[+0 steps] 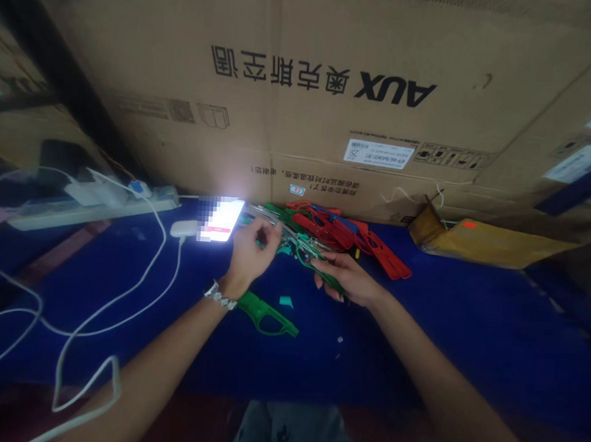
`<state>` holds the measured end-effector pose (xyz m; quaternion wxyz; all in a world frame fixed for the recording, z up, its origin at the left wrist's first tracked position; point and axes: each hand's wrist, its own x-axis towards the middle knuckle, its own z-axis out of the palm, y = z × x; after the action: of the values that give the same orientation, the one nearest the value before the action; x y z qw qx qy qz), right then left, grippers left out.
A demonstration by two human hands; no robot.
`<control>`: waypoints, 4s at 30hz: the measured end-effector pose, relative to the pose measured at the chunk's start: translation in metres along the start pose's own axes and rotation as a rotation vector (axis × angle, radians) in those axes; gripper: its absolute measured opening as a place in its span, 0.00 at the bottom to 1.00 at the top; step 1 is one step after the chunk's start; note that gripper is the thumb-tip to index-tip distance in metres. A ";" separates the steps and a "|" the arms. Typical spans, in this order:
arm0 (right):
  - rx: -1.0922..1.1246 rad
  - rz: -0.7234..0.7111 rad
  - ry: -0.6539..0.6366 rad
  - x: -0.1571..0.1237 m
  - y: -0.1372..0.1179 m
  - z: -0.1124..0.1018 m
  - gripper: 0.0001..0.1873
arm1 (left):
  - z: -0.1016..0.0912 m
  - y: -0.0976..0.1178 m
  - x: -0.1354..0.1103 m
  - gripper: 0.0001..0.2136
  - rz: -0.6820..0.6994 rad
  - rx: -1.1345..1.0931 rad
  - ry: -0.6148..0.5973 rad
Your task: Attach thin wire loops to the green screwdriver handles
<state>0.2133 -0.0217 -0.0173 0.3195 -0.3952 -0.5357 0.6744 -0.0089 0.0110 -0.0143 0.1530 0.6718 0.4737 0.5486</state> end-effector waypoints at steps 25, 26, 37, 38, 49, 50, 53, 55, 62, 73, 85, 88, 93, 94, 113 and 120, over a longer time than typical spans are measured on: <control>-0.129 -0.039 0.105 -0.001 -0.001 0.026 0.24 | 0.020 0.003 -0.003 0.21 -0.527 -0.689 -0.235; -0.126 -0.040 0.106 -0.001 -0.001 0.027 0.24 | 0.021 0.004 -0.004 0.21 -0.526 -0.691 -0.210; -0.097 -0.076 0.124 -0.001 0.001 0.029 0.24 | 0.023 0.013 -0.008 0.18 -0.574 -0.910 -0.129; -0.098 -0.077 0.124 -0.001 0.001 0.028 0.24 | 0.023 0.014 -0.008 0.17 -0.574 -0.910 -0.130; -0.132 -0.092 0.158 0.000 0.005 0.029 0.23 | 0.021 0.016 -0.008 0.16 -0.673 -0.939 -0.124; -0.140 -0.094 0.160 0.000 0.005 0.029 0.23 | 0.021 0.015 -0.008 0.16 -0.689 -0.942 -0.127; -0.161 -0.104 0.165 0.000 0.006 0.029 0.22 | 0.020 0.014 -0.007 0.15 -0.707 -0.940 -0.125; -0.171 -0.107 0.165 0.000 0.007 0.028 0.22 | 0.021 0.013 -0.007 0.15 -0.688 -0.927 -0.119; -0.165 -0.100 0.144 0.000 0.006 0.030 0.22 | 0.026 0.012 -0.008 0.16 -0.589 -0.861 -0.050; -0.160 -0.106 0.148 0.000 0.007 0.030 0.23 | 0.019 0.010 -0.006 0.17 -0.673 -0.906 -0.190; -0.181 -0.104 0.157 0.000 0.006 0.032 0.22 | 0.019 0.011 -0.004 0.19 -0.625 -0.850 -0.124; -0.181 -0.102 0.152 -0.001 0.007 0.031 0.23 | 0.018 0.012 -0.005 0.18 -0.648 -0.881 -0.147; -0.176 -0.110 0.155 -0.001 0.008 0.029 0.22 | 0.019 0.013 -0.006 0.18 -0.700 -0.926 -0.174; -0.178 -0.115 0.160 -0.001 0.008 0.028 0.22 | 0.018 0.013 -0.007 0.17 -0.704 -0.931 -0.178; -0.171 -0.112 0.189 0.001 0.006 0.029 0.20 | 0.015 0.019 -0.009 0.17 -0.794 -0.938 -0.190; -0.178 -0.113 0.184 0.000 0.006 0.030 0.20 | 0.015 0.018 -0.009 0.18 -0.791 -0.928 -0.189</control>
<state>0.1873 -0.0373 -0.0195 0.3684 -0.4515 -0.5831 0.5661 0.0129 -0.0005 -0.0119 0.6626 0.3543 0.3832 0.5373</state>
